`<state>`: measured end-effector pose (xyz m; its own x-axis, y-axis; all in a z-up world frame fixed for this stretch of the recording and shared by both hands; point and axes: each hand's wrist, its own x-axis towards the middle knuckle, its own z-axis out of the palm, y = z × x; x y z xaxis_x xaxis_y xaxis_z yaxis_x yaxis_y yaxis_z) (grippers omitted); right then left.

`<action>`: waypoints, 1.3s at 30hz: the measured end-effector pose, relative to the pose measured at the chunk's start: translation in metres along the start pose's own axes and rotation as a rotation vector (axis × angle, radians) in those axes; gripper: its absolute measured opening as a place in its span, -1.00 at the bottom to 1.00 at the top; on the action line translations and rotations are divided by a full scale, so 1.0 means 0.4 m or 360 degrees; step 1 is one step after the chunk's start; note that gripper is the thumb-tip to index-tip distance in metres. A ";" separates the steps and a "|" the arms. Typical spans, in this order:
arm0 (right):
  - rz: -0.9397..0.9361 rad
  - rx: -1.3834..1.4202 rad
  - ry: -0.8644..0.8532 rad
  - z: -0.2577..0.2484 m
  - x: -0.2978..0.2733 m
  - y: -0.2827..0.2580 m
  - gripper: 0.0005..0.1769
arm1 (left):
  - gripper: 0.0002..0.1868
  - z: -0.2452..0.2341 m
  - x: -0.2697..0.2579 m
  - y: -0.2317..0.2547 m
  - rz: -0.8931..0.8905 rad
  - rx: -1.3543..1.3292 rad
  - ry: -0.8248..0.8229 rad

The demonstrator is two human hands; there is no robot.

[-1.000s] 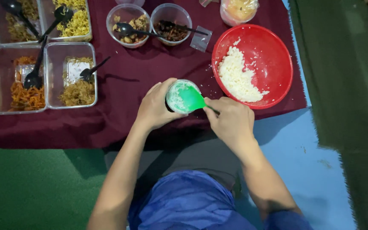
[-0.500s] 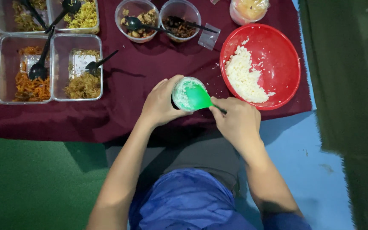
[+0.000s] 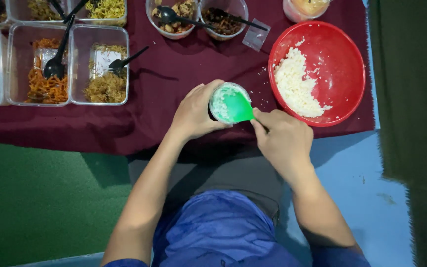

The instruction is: Mixing ingredients in a cup and portioning various toppings into a small plastic bag

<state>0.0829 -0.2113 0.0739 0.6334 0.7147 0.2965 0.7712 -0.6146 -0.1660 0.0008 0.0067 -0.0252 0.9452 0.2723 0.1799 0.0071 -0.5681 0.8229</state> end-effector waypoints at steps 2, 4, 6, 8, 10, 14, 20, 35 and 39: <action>-0.0057 -0.0102 0.0000 -0.011 0.006 0.003 -0.90 | 0.14 -0.003 0.002 0.002 -0.0011 -0.0011 -0.0009; -0.0115 -0.0204 0.0004 -0.013 0.008 0.001 -0.91 | 0.14 -0.005 0.003 0.005 -0.0019 -0.0019 -0.0017; -0.0093 -0.0084 0.0075 -0.007 0.006 -0.005 -0.89 | 0.15 -0.006 0.002 0.008 -0.0043 -0.0027 -0.0057; -0.0096 -0.0082 0.0051 0.002 0.008 -0.002 -0.88 | 0.15 -0.006 0.005 0.006 -0.0038 -0.0023 -0.0062; -0.0106 -0.0075 0.0026 0.005 0.007 -0.002 -0.88 | 0.15 -0.006 0.004 0.007 -0.0039 -0.0016 -0.0061; -0.0074 -0.0070 0.0022 0.009 0.005 -0.002 -0.87 | 0.15 -0.008 0.003 0.010 -0.0031 -0.0011 -0.0057; -0.0051 -0.0007 -0.0003 -0.010 0.006 -0.007 -0.88 | 0.13 -0.010 0.002 0.010 -0.0054 -0.0026 -0.0076; 0.0065 0.0265 -0.0091 -0.007 -0.002 0.016 -0.84 | 0.15 -0.012 0.002 0.017 -0.0032 -0.0003 -0.0076; 0.0140 0.0310 -0.0079 -0.011 -0.005 0.022 -0.83 | 0.14 -0.011 0.007 0.021 -0.0051 -0.0002 -0.0069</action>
<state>0.0879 -0.2198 0.0761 0.6976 0.6795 0.2271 0.7074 -0.6027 -0.3693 0.0022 0.0063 -0.0152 0.9578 0.2565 0.1297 0.0374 -0.5586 0.8286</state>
